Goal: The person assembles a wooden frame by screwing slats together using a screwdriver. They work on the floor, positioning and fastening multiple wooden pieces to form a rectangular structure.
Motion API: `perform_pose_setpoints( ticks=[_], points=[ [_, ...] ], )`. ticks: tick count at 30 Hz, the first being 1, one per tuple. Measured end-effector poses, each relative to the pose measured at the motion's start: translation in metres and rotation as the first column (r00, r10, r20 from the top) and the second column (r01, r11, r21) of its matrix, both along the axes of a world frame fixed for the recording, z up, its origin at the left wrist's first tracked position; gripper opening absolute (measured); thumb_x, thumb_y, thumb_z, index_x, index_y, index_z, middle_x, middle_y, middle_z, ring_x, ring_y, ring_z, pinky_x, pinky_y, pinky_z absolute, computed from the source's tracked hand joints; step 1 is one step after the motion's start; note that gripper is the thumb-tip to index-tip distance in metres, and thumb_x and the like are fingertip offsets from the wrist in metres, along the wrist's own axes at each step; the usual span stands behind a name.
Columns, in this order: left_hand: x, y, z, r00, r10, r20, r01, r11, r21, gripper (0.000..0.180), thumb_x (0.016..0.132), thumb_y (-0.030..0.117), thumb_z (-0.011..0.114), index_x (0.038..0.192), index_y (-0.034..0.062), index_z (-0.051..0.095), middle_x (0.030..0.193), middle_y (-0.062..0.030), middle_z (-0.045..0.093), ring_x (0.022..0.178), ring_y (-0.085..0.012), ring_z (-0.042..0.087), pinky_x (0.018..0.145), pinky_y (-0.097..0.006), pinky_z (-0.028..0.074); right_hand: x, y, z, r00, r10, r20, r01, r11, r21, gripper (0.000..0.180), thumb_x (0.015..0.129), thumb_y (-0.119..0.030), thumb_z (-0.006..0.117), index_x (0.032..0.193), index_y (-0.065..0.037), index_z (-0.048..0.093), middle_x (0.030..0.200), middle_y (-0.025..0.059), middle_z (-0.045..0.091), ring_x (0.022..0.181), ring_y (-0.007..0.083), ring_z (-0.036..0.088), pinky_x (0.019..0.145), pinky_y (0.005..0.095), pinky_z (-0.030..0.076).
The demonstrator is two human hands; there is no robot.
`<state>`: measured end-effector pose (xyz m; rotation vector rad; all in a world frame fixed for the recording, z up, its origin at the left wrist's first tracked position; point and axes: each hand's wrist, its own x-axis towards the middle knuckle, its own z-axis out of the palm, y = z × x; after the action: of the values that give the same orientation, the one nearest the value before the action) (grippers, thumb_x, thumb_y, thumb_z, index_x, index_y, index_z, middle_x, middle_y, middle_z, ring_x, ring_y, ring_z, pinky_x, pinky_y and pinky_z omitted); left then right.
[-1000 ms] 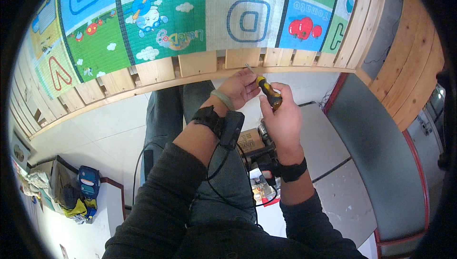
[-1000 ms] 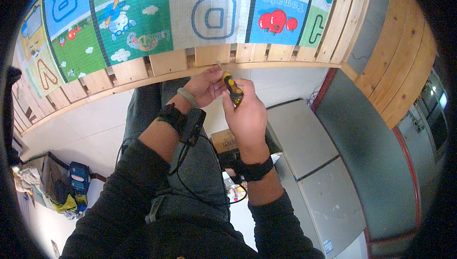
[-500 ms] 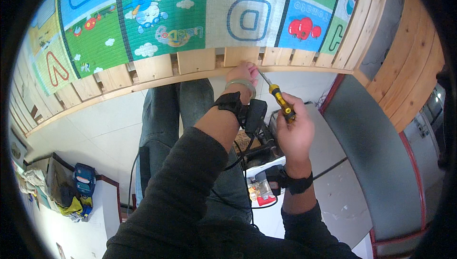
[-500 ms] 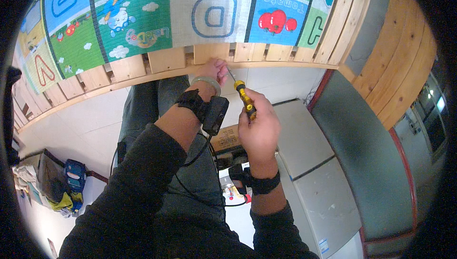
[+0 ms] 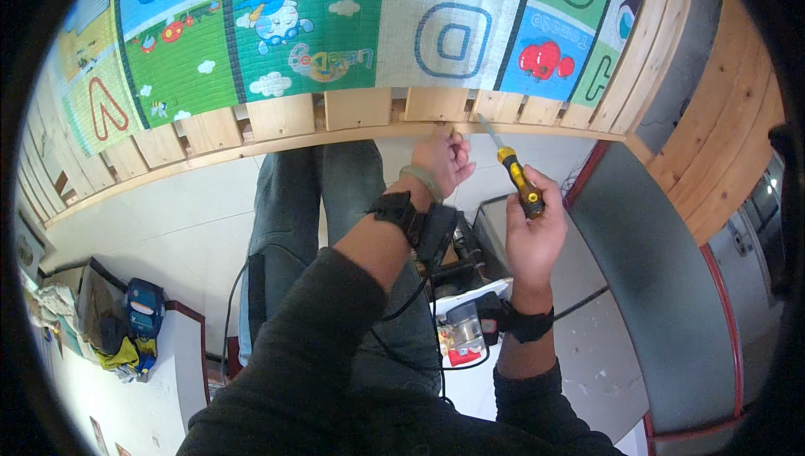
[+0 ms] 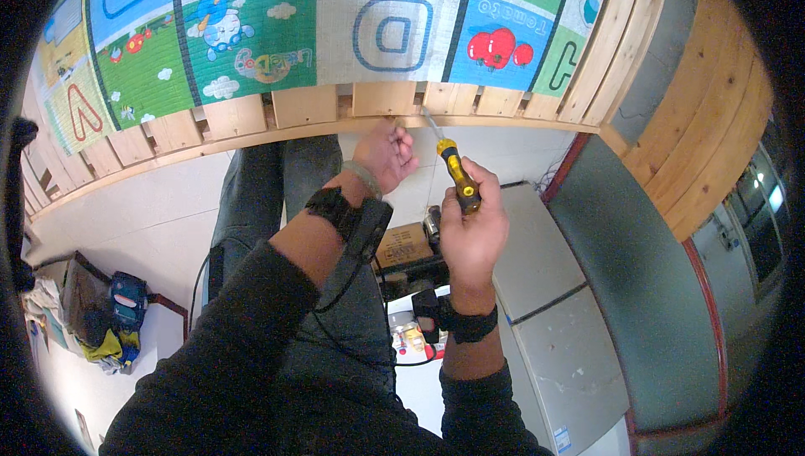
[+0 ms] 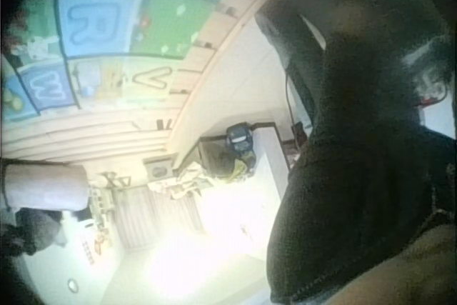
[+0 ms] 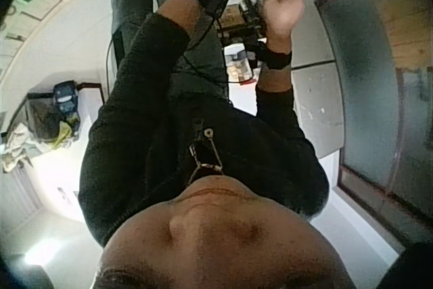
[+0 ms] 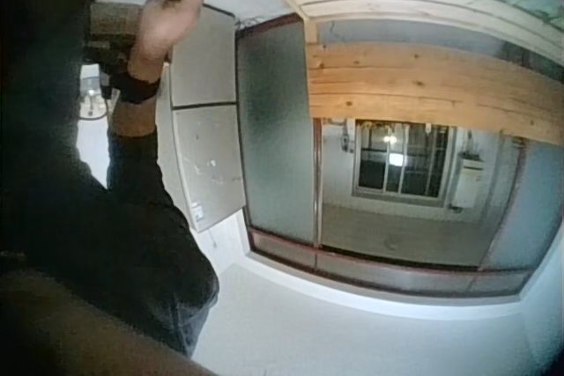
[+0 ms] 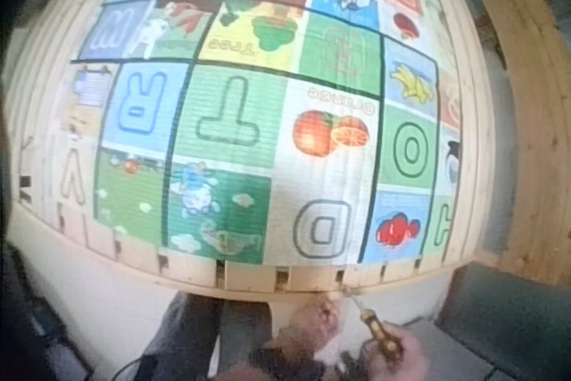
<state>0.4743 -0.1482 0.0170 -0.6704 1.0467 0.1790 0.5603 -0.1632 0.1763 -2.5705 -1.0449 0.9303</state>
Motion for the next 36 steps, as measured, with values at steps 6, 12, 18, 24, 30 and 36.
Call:
perform_pose_setpoints(
  ticks=[6,12,18,24,30,36],
  points=[
    [-0.113,0.048,0.007,0.888,-0.264,-0.377,0.458,0.592,0.663,0.025,0.091,0.024,0.048,0.086,0.0041,0.061,0.080,-0.0046,0.064,0.072,-0.0142,0.059,0.068,-0.028,0.048,-0.001,-0.004,-0.004,0.997,0.072,-0.038,-0.067,0.992,0.104,0.037,0.083,0.004,0.060,0.119,-0.003,0.054,0.112,0.0115,0.061,0.100,0.0168,0.058,0.087,0.0285,0.046],
    [-0.309,0.149,-0.008,0.315,0.164,-0.935,0.932,0.134,0.337,0.020,0.089,0.026,0.061,0.094,0.0074,0.066,0.080,-0.0043,0.066,0.070,-0.0103,0.057,0.064,-0.027,0.047,-0.019,-0.006,-0.020,0.969,-0.068,-0.238,0.089,0.993,0.079,0.031,0.088,0.000,0.059,0.119,0.000,0.053,0.109,0.0082,0.058,0.098,0.0139,0.056,0.087,0.0273,0.045],
    [-0.395,0.224,-0.018,-0.194,0.269,-0.944,0.969,0.200,-0.142,0.025,0.082,0.028,0.068,0.091,0.0040,0.065,0.082,-0.0066,0.067,0.074,-0.0181,0.061,0.073,-0.031,0.048,-0.038,0.006,-0.029,0.959,-0.012,-0.282,0.063,0.982,0.176,0.032,0.089,-0.001,0.059,0.120,0.000,0.053,0.108,0.0081,0.058,0.095,0.0133,0.056,0.086,0.0271,0.046],
    [-0.384,0.215,-0.035,-0.060,0.445,-0.894,0.875,0.455,0.168,0.038,0.077,0.013,0.070,0.108,-0.0005,0.051,0.085,-0.0064,0.054,0.076,-0.0160,0.052,0.073,-0.030,0.044,-0.056,0.005,-0.027,0.949,-0.138,-0.284,0.188,0.970,0.155,0.036,0.090,-0.003,0.058,0.125,-0.005,0.051,0.108,0.0068,0.059,0.092,0.0116,0.057,0.079,0.0253,0.048],
    [-0.296,0.106,-0.010,0.125,0.361,-0.924,0.970,0.151,0.190,0.018,0.084,0.013,0.058,0.099,0.0018,0.056,0.081,-0.0099,0.055,0.067,-0.0195,0.053,0.064,-0.032,0.045,-0.077,-0.001,-0.030,0.377,-0.584,-0.719,0.741,0.656,-0.143,0.024,0.094,-0.017,0.055,0.117,-0.012,0.052,0.100,0.0020,0.058,0.080,0.0102,0.055,0.067,0.0248,0.047],
    [-0.210,0.025,0.027,0.467,-0.452,-0.760,0.824,-0.089,0.560,0.025,0.087,0.015,0.061,0.110,0.0066,0.056,0.084,-0.0055,0.061,0.072,-0.0135,0.058,0.067,-0.028,0.048,-0.090,-0.022,-0.033,0.238,-0.743,-0.626,0.825,0.495,-0.274,0.014,0.097,-0.028,0.048,0.098,-0.014,0.051,0.087,0.0017,0.053,0.069,0.0113,0.050,0.060,0.0247,0.043]
  ],
)
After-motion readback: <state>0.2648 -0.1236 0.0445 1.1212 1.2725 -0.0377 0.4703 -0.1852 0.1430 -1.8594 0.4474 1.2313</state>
